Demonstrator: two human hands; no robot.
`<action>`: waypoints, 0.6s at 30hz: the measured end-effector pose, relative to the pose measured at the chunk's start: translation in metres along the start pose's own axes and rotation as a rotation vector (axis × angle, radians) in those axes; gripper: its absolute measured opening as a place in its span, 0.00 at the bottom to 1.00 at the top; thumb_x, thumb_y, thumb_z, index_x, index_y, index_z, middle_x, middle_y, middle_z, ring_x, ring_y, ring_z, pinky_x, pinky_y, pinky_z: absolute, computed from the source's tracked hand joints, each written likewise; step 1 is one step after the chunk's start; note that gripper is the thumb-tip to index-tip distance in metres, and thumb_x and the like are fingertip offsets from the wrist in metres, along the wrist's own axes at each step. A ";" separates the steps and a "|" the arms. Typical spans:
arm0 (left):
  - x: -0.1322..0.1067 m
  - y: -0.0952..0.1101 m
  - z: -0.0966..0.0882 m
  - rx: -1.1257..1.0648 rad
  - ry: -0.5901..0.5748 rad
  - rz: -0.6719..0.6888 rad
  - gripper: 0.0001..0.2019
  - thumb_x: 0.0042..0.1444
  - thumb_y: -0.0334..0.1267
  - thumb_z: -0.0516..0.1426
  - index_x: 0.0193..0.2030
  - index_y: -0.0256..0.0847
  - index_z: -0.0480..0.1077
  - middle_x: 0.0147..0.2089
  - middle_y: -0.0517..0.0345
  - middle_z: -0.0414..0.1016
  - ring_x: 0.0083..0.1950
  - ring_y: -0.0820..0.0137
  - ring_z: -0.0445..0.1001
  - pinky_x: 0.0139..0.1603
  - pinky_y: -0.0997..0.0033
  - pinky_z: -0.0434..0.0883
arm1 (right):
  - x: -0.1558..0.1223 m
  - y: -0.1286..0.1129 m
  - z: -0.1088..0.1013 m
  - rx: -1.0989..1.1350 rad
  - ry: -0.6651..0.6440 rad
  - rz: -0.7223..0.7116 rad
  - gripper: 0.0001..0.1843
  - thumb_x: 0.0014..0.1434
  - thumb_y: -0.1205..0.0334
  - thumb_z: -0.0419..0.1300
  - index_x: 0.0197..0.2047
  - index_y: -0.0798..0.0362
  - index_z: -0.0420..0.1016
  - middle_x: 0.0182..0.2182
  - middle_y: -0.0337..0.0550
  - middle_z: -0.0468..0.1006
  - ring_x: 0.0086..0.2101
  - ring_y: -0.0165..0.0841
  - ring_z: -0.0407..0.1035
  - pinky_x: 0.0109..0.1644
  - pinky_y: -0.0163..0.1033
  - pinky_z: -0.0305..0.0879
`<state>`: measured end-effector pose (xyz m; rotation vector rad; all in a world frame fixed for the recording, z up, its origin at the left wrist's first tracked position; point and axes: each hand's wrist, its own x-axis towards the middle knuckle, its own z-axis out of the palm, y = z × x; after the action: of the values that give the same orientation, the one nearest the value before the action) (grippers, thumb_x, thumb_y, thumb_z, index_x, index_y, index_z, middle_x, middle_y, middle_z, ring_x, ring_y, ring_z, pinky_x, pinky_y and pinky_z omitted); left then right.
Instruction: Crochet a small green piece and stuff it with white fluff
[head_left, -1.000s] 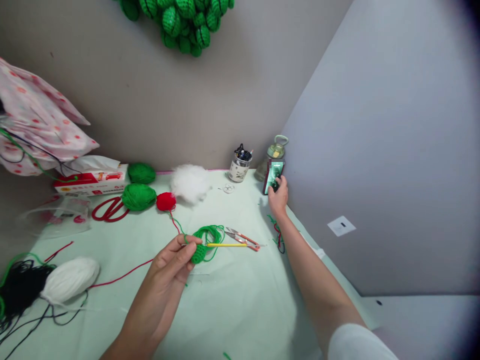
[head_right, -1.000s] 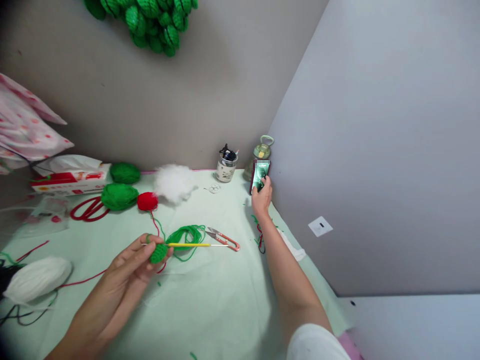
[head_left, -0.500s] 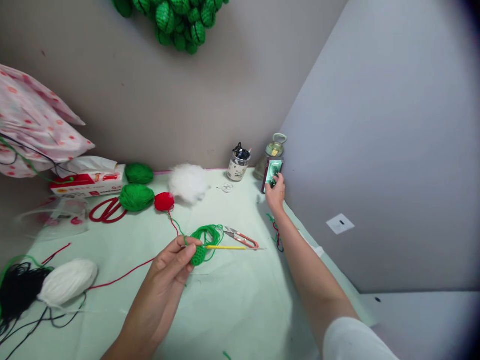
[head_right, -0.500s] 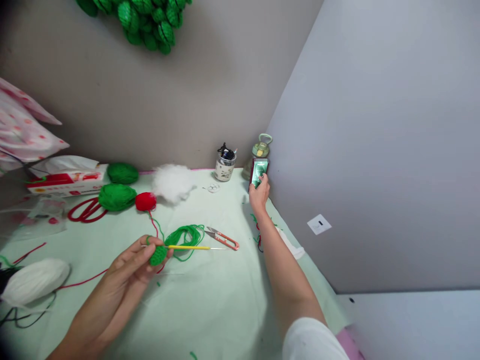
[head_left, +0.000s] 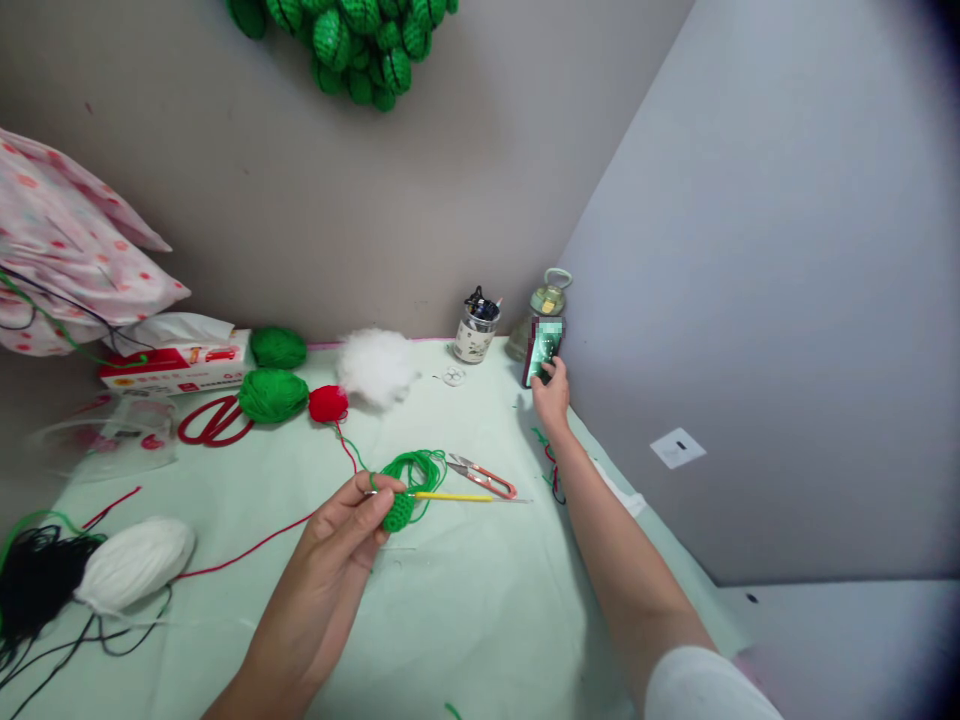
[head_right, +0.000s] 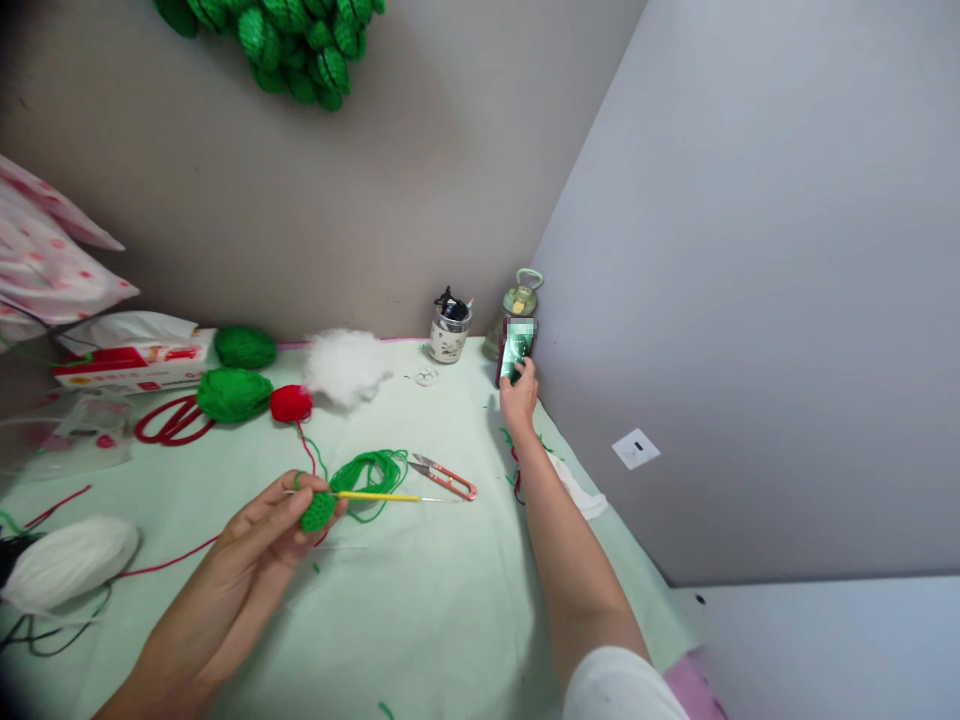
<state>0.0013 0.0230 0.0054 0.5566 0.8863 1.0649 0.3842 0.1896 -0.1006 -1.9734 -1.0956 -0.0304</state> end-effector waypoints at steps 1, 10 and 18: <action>0.000 0.000 0.000 0.005 -0.002 0.004 0.11 0.50 0.46 0.73 0.35 0.45 0.83 0.39 0.59 0.69 0.39 0.70 0.63 0.36 0.77 0.66 | 0.000 0.001 -0.001 -0.010 -0.001 0.007 0.26 0.67 0.61 0.61 0.67 0.53 0.65 0.60 0.52 0.76 0.58 0.44 0.71 0.62 0.55 0.69; -0.002 0.002 0.002 0.016 -0.018 0.002 0.10 0.52 0.45 0.72 0.35 0.44 0.83 0.41 0.58 0.69 0.40 0.70 0.63 0.36 0.76 0.66 | -0.019 0.016 -0.018 -0.183 -0.100 0.087 0.21 0.69 0.54 0.63 0.61 0.53 0.72 0.58 0.50 0.76 0.52 0.41 0.75 0.55 0.53 0.76; -0.002 0.001 0.001 -0.027 -0.020 0.008 0.09 0.51 0.44 0.73 0.35 0.45 0.83 0.39 0.59 0.70 0.39 0.71 0.63 0.35 0.77 0.66 | -0.026 0.013 -0.019 -0.344 -0.209 0.035 0.20 0.69 0.54 0.62 0.60 0.53 0.73 0.58 0.50 0.76 0.52 0.41 0.75 0.55 0.53 0.76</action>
<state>0.0007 0.0212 0.0075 0.5481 0.8513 1.0753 0.3844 0.1560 -0.1078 -2.3444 -1.2548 0.0066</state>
